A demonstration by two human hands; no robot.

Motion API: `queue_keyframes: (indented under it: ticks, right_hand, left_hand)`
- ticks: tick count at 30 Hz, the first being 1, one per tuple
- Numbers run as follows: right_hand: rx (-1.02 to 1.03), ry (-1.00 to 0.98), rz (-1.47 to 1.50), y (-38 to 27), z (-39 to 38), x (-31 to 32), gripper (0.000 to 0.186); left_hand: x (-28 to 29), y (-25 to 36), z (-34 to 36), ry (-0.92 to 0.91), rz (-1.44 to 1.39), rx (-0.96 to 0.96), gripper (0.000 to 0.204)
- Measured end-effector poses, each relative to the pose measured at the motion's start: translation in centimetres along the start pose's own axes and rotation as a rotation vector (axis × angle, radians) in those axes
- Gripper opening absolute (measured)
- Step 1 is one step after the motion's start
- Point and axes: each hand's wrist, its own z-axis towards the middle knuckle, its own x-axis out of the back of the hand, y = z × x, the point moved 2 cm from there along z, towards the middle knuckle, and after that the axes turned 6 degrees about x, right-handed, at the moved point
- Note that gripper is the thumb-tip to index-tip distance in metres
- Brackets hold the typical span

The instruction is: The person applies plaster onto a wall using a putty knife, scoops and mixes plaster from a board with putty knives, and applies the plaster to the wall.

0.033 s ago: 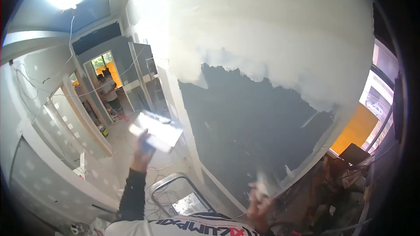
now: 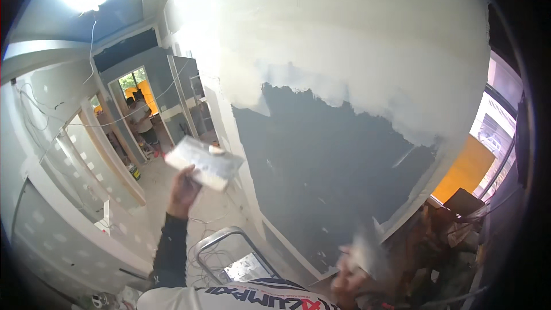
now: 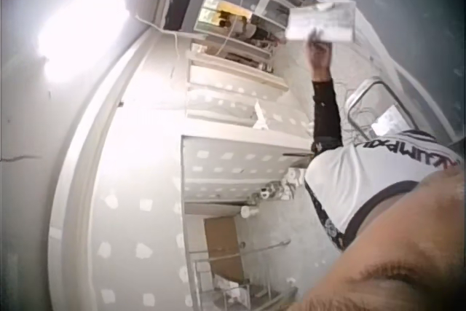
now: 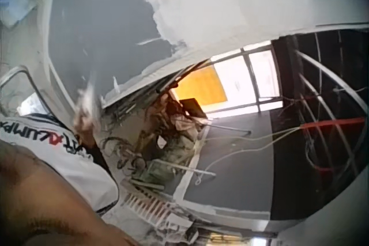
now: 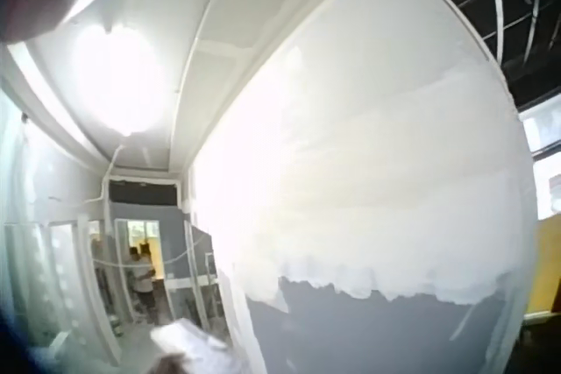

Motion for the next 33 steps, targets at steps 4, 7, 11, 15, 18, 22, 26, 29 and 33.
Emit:
queue_keyframes:
  ticks: [4, 7, 11, 15, 18, 22, 26, 29, 33]
  right_hand:
    - [-0.044, 0.57, -0.332, 5.6, -4.1, 11.4, 0.025]
    - [0.139, 0.708, -0.467, 9.1, -2.3, 15.0, 0.026]
    - [0.095, 0.602, -0.807, 13.9, 0.1, 15.4, 0.031]
    - [0.106, 0.579, -0.813, 21.1, 1.3, 13.4, 0.034]
    - [-0.149, 0.611, -0.367, 18.1, 3.5, 10.6, 0.034]
    - [-0.086, 0.908, 0.075, 15.5, 6.2, 7.8, 0.039]
    - [-0.144, 0.701, -0.501, 20.1, 2.5, 10.3, 0.035]
    - [-0.082, 0.637, -0.722, 22.2, 1.0, 11.1, 0.033]
    - [-0.016, 0.587, -0.991, 21.2, 1.1, 11.1, 0.034]
  left_hand:
    - [-6.2, 4.3, 8.4, 0.005, 0.438, -0.244, 0.035]
    - [-8.1, 9.4, 15.3, 0.097, 0.612, -0.454, 0.036]
    - [-10.4, 13.5, 25.3, 0.238, 1.049, -0.955, 0.042]
    - [-10.0, 16.0, 32.0, 0.531, 1.248, -1.059, 0.05]
    - [-10.6, 14.8, 34.2, 0.615, 1.268, -1.107, 0.056]
    - [-12.2, 14.0, 35.9, 0.573, 1.329, -1.133, 0.053]
    - [-12.8, 13.2, 38.0, 0.572, 1.373, -1.169, 0.043]
    - [-12.4, 13.3, 40.0, 0.613, 1.42, -1.151, 0.043]
    - [-11.2, 15.5, 42.8, 0.633, 1.415, -1.147, 0.049]
